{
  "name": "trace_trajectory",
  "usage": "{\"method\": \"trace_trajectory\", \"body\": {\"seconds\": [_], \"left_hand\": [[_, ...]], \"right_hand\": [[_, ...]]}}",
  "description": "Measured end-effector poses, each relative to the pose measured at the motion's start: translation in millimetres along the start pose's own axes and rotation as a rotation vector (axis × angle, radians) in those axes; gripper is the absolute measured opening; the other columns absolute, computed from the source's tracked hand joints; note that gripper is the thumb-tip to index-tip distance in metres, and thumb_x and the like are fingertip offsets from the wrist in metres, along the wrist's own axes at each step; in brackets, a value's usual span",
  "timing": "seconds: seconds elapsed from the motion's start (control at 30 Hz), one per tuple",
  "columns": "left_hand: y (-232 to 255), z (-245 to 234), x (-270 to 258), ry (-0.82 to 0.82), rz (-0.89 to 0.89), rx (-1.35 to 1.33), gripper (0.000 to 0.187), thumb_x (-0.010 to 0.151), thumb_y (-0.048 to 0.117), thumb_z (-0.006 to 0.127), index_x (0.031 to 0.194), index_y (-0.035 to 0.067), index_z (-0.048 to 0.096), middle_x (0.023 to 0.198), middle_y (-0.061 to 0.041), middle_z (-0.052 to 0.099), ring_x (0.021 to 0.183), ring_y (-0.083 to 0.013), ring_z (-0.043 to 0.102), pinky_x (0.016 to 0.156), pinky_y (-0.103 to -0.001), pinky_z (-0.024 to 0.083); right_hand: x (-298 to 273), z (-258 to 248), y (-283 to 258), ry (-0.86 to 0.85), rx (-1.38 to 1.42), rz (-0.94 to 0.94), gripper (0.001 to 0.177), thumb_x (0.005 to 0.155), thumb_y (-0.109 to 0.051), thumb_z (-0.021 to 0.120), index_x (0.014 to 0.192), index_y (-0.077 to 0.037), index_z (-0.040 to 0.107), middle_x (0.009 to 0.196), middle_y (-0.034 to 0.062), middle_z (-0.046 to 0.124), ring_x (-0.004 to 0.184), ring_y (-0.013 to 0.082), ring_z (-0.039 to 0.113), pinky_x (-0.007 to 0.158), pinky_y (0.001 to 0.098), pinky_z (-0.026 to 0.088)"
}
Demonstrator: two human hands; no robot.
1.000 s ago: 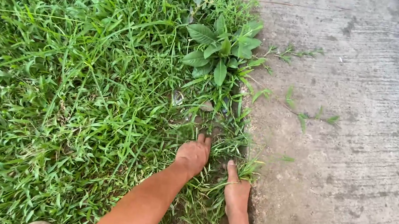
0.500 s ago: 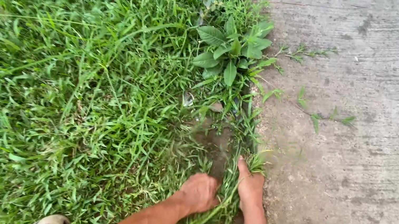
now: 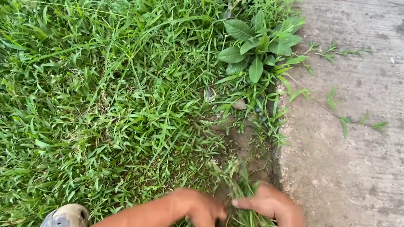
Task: The person pulls weeds from a patch of grass by hand next to a concrete walkway.
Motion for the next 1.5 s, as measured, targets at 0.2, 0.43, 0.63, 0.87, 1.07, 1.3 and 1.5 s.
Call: {"method": "trace_trajectory", "body": {"seconds": [0.2,0.43,0.63,0.87,1.07,1.3,1.5], "left_hand": [[-79.2,-97.2,-18.2,0.711,-0.36,0.155,0.046,0.101,0.044,0.061,0.131,0.009,0.063,0.123,-0.015,0.068,0.113,-0.03,0.068,0.1,-0.046,0.054],[-52.7,-63.8,-11.0,0.58,-0.299,0.004,0.065,0.084,0.044,0.077,0.132,0.009,0.049,0.112,-0.014,0.069,0.105,-0.0293,0.067,0.093,-0.043,0.054],[-84.1,-33.5,3.5,0.969,-0.196,-0.092,0.029,0.104,0.032,0.061,0.107,0.004,0.067,0.089,-0.023,0.073,0.084,-0.0382,0.072,0.081,-0.049,0.057],[-82.9,-41.4,-28.2,0.689,-0.125,-0.107,0.039,0.094,0.04,0.069,0.09,0.001,0.074,0.082,-0.022,0.071,0.081,-0.0376,0.07,0.081,-0.048,0.055],[-104.2,-71.8,-73.8,0.928,-0.428,-0.092,0.045,0.101,0.046,0.062,0.114,0.003,0.065,0.096,-0.02,0.071,0.09,-0.0353,0.071,0.083,-0.047,0.056],[-123.0,-98.0,-12.2,0.926,-0.449,0.148,0.045,0.1,0.024,0.063,0.138,0.001,0.052,0.105,-0.019,0.072,0.091,-0.0336,0.072,0.076,-0.047,0.059],[-129.9,-99.3,20.7,0.6,-0.504,0.69,0.026,0.101,0.015,0.056,0.124,0.003,0.063,0.104,-0.012,0.071,0.089,-0.0259,0.07,0.062,-0.044,0.063]], "right_hand": [[-38.5,-54.7,-8.2,0.345,-0.041,-0.022,0.068,0.087,-0.037,0.08,0.143,-0.013,0.051,0.147,0.0138,0.053,0.135,0.0302,0.053,0.116,0.0455,0.038],[19.5,-50.4,-53.2,0.665,0.17,-0.325,0.038,0.092,-0.026,0.065,0.126,-0.012,0.071,0.125,0.0125,0.075,0.113,0.029,0.074,0.102,0.0396,0.056],[88.8,6.0,-70.1,0.564,-0.053,-0.331,0.062,0.085,-0.04,0.077,0.129,-0.001,0.06,0.128,0.0243,0.062,0.118,0.0414,0.062,0.1,0.0483,0.049],[88.3,-11.3,-116.5,0.609,-0.028,-0.172,0.073,0.089,-0.058,0.068,0.133,0.0,0.056,0.118,0.0238,0.064,0.102,0.0398,0.067,0.085,0.0517,0.054],[147.0,20.2,-106.7,0.514,-0.012,-0.209,0.041,0.102,-0.039,0.055,0.119,-0.005,0.069,0.074,0.0094,0.065,0.069,0.0255,0.064,0.071,0.0482,0.055],[133.7,19.5,-58.3,0.73,0.467,-0.427,0.028,0.103,-0.02,0.053,0.121,-0.002,0.063,0.094,0.0135,0.064,0.077,0.024,0.063,0.07,0.0395,0.055],[124.6,10.2,-62.1,0.786,0.701,-0.571,0.024,0.105,-0.022,0.048,0.117,-0.005,0.06,0.097,0.006,0.071,0.087,0.0195,0.063,0.077,0.0364,0.05]]}}
Point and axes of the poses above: each hand's wrist, its own x-axis towards the middle knuckle, its own z-axis out of the palm, y = z × x, the point moved 6 cm from there along x, towards the middle knuckle
